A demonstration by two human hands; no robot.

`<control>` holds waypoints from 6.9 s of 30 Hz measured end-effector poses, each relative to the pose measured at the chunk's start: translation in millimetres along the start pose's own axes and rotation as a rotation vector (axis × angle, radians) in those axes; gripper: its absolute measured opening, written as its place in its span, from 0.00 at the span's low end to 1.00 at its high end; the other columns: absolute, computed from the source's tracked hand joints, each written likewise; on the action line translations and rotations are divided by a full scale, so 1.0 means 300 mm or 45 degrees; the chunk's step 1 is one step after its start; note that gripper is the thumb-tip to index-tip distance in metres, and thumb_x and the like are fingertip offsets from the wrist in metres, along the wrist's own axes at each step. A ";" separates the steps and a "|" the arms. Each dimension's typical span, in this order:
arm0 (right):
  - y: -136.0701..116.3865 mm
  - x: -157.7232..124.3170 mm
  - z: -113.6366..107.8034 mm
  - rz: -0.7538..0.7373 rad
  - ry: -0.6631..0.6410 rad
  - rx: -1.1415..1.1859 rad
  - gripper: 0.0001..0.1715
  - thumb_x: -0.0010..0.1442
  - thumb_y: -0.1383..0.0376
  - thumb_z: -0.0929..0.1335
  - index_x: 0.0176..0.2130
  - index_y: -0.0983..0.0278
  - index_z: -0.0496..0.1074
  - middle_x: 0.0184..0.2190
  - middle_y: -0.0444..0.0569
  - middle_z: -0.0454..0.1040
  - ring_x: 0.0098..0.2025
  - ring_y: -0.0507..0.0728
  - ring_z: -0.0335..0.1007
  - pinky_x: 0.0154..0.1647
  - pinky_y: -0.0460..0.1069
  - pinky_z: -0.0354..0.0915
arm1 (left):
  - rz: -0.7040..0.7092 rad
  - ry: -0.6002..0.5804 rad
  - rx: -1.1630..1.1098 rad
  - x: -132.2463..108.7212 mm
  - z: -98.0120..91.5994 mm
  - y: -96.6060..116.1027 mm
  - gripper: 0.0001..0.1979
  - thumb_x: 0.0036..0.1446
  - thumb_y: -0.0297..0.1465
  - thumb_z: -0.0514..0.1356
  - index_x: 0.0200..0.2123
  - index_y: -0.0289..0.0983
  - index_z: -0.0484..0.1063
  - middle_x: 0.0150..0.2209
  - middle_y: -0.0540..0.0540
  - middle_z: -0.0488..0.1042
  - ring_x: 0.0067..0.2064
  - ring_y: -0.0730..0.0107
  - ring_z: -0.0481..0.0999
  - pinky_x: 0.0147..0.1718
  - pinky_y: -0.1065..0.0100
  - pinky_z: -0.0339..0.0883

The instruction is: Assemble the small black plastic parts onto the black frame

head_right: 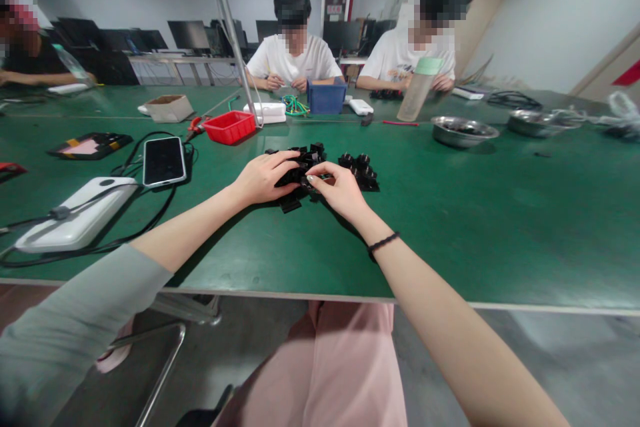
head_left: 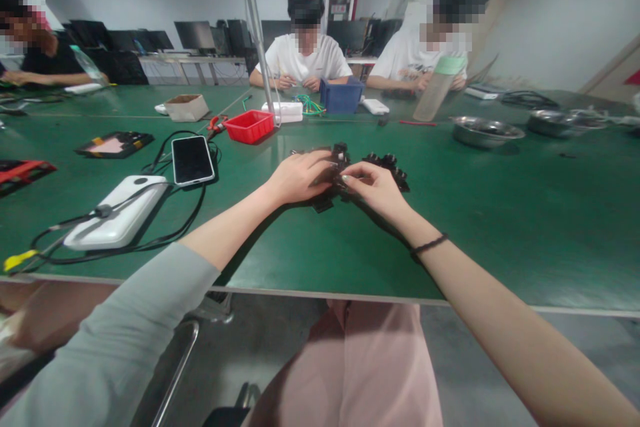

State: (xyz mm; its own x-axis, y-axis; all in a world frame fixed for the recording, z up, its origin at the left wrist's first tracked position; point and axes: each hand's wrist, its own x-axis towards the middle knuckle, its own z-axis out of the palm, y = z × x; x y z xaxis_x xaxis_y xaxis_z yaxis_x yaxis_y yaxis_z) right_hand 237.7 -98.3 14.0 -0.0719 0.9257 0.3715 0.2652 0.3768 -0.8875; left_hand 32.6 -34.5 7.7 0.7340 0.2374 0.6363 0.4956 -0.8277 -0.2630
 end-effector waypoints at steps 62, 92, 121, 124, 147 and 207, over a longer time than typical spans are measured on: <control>-0.016 -0.009 -0.002 0.038 0.009 -0.043 0.12 0.46 0.62 0.73 0.33 0.63 0.75 0.29 0.46 0.78 0.29 0.54 0.72 0.34 0.51 0.68 | -0.037 -0.049 -0.023 -0.001 0.000 0.000 0.19 0.60 0.36 0.59 0.51 0.33 0.70 0.56 0.33 0.72 0.54 0.54 0.76 0.43 0.59 0.73; -0.003 -0.006 -0.003 0.030 0.001 -0.082 0.11 0.48 0.60 0.74 0.33 0.63 0.78 0.31 0.48 0.80 0.30 0.55 0.73 0.35 0.52 0.70 | -0.039 -0.064 -0.006 0.004 -0.008 0.004 0.17 0.59 0.35 0.59 0.49 0.34 0.71 0.56 0.34 0.72 0.53 0.54 0.77 0.43 0.60 0.73; -0.006 -0.010 -0.002 0.048 -0.034 -0.048 0.12 0.46 0.63 0.74 0.34 0.63 0.78 0.28 0.46 0.79 0.29 0.55 0.73 0.33 0.51 0.70 | -0.023 -0.043 -0.005 0.001 -0.004 0.001 0.16 0.59 0.35 0.59 0.49 0.33 0.71 0.55 0.33 0.73 0.52 0.54 0.77 0.42 0.60 0.73; -0.010 -0.010 -0.004 0.054 -0.034 -0.054 0.12 0.46 0.63 0.74 0.34 0.63 0.77 0.27 0.46 0.78 0.29 0.55 0.73 0.32 0.51 0.69 | -0.033 -0.054 -0.014 0.000 -0.004 0.001 0.17 0.59 0.35 0.59 0.49 0.33 0.71 0.56 0.33 0.73 0.53 0.54 0.77 0.43 0.59 0.73; -0.001 -0.005 -0.003 -0.015 0.014 -0.059 0.12 0.45 0.64 0.74 0.33 0.62 0.75 0.34 0.48 0.79 0.34 0.56 0.75 0.40 0.54 0.73 | -0.015 -0.011 -0.009 0.000 -0.003 0.002 0.18 0.60 0.36 0.59 0.50 0.34 0.71 0.55 0.34 0.73 0.52 0.54 0.78 0.43 0.60 0.74; 0.007 -0.001 0.001 -0.017 -0.006 -0.024 0.16 0.48 0.55 0.75 0.33 0.62 0.76 0.32 0.48 0.79 0.31 0.55 0.73 0.37 0.53 0.71 | -0.026 -0.055 -0.021 0.001 -0.006 0.004 0.19 0.60 0.36 0.59 0.52 0.34 0.70 0.56 0.33 0.72 0.54 0.54 0.76 0.44 0.59 0.73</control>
State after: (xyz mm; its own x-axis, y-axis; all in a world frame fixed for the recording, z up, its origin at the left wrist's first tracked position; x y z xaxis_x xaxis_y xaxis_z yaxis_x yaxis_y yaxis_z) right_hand 238.0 -97.8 11.8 -0.0804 0.9206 0.3822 0.2821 0.3888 -0.8771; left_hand 32.4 -36.3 8.9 0.7434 0.2753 0.6096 0.5031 -0.8307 -0.2383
